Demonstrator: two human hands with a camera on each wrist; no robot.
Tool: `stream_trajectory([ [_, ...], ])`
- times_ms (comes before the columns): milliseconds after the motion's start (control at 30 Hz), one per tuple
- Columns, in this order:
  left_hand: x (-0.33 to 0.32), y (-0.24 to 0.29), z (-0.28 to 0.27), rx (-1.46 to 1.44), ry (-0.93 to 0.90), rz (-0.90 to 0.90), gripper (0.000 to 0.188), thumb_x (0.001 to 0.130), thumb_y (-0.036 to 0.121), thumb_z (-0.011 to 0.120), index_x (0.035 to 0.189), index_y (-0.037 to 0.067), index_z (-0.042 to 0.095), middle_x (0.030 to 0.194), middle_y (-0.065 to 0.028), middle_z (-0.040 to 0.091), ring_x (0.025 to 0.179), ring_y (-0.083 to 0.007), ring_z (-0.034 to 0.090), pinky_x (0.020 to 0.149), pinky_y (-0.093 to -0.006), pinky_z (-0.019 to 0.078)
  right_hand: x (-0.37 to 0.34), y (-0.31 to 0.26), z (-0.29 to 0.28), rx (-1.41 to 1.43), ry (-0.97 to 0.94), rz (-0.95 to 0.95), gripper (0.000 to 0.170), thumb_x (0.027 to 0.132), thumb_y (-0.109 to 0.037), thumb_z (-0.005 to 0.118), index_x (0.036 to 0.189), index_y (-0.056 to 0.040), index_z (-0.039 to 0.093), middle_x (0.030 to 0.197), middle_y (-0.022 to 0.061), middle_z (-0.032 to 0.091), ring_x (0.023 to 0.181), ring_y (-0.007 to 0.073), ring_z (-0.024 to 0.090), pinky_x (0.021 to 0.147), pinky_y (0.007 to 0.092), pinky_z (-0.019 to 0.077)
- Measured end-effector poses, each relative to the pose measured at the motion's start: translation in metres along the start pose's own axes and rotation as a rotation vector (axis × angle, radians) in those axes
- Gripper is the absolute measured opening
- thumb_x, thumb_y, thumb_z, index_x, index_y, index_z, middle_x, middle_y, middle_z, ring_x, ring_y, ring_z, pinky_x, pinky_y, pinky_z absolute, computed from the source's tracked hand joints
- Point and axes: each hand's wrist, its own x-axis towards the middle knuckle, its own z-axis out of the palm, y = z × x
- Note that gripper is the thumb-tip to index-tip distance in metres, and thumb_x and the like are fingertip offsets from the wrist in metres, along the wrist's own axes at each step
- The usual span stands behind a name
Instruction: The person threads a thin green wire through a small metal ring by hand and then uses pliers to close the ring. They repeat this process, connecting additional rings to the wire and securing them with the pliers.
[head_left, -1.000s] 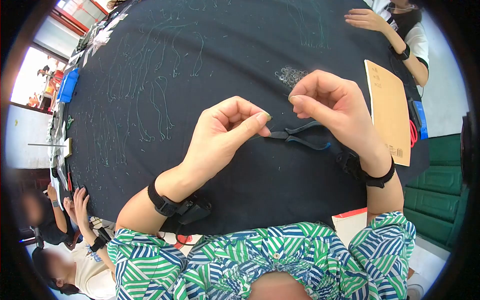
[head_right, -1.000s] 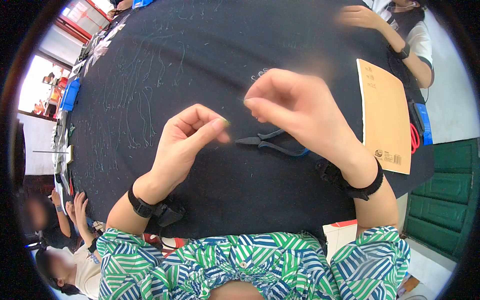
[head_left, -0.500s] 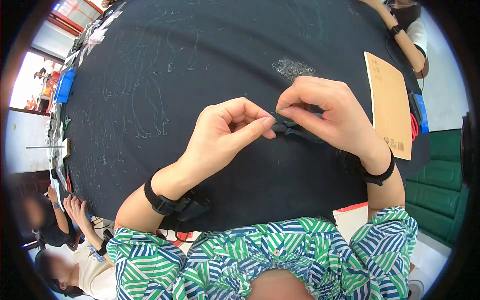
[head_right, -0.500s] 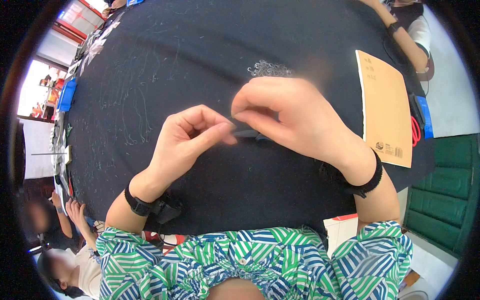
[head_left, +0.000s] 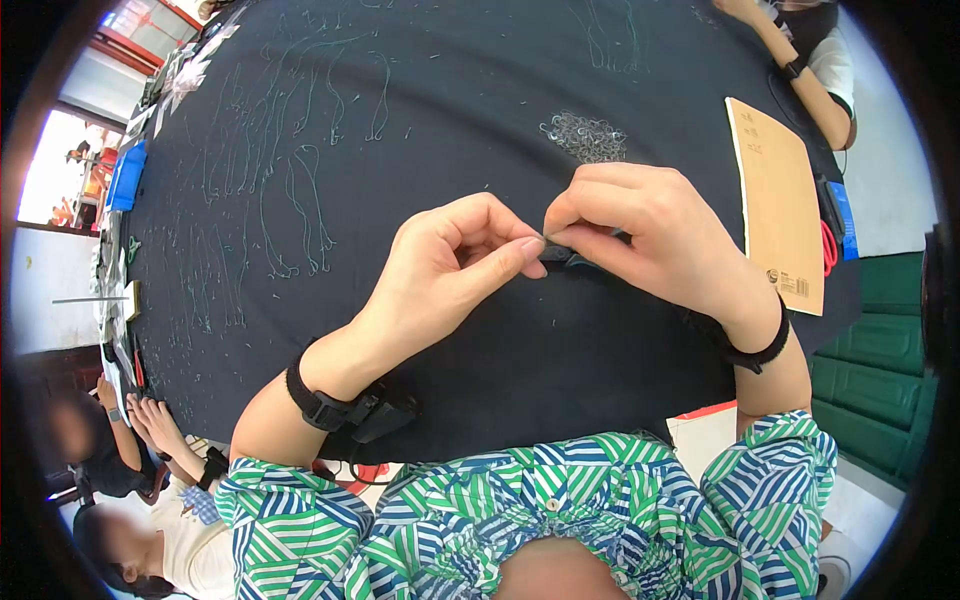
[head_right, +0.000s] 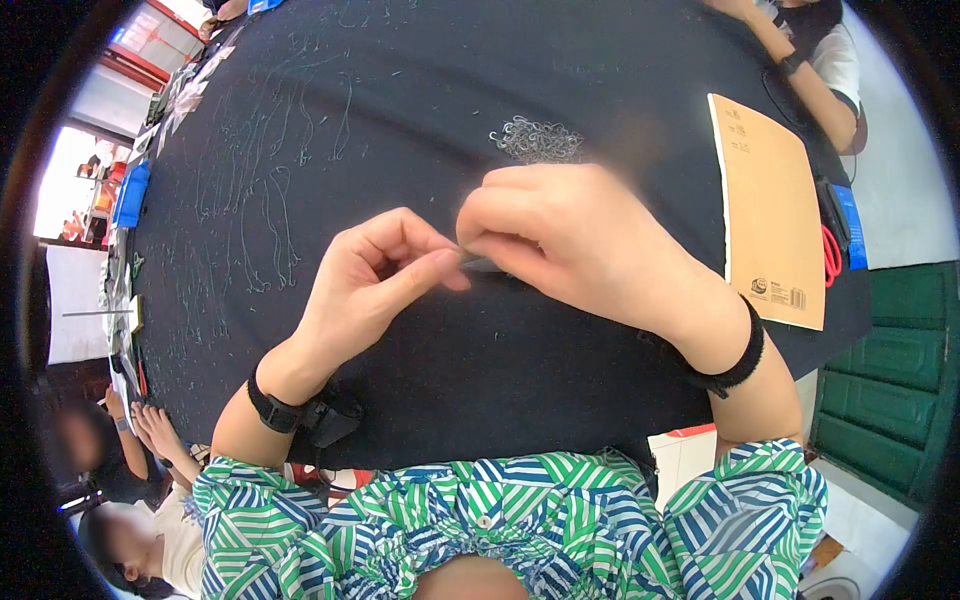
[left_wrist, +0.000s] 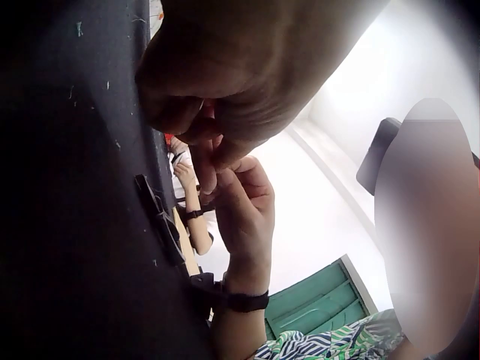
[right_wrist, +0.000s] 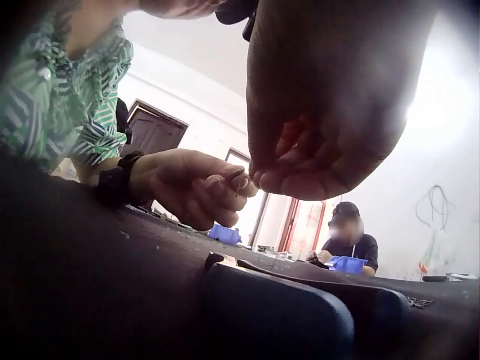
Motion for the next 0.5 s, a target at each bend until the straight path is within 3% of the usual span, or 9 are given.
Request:
stream_trajectory([
  [133,-0.0005,0.0006,-0.0009,0.055,-0.009,0.029,0.008,0.095,0.012,0.063,0.092,0.004,0.062,0.082,-0.0029,0.068,0.074,-0.0044,0.063,0.066,-0.0180,0.0475,-0.0002,0.0005,0.0027,0.002,0.003,-0.015,0.007,0.081,-0.005,0.067,0.086,-0.0033,0.062,0.079,0.0108,0.061,0.071,0.0279,0.062,0.060,0.0348,0.0481],
  [233,-0.0006,0.0001,-0.0030,0.064,0.006,0.051,0.008,0.095,0.012,0.063,0.092,0.004,0.061,0.081,-0.0017,0.067,0.073,-0.0041,0.062,0.065,-0.0176,0.0468,-0.0013,-0.0019,0.0024,0.148,-0.004,0.124,0.007,0.082,-0.005,0.067,0.086,-0.0030,0.062,0.077,0.0103,0.061,0.067,0.0241,0.062,0.057,0.0328,0.0468],
  [500,-0.0015,-0.0022,-0.0024,-0.025,0.076,0.118,0.009,0.095,0.013,0.063,0.093,0.004,0.062,0.082,-0.0020,0.067,0.074,-0.0047,0.062,0.066,-0.0180,0.0471,0.0004,0.0007,-0.0023,0.193,0.082,0.083,0.005,0.084,-0.004,0.066,0.087,-0.0019,0.062,0.073,0.0065,0.058,0.060,0.0138,0.056,0.054,0.0264,0.0429],
])
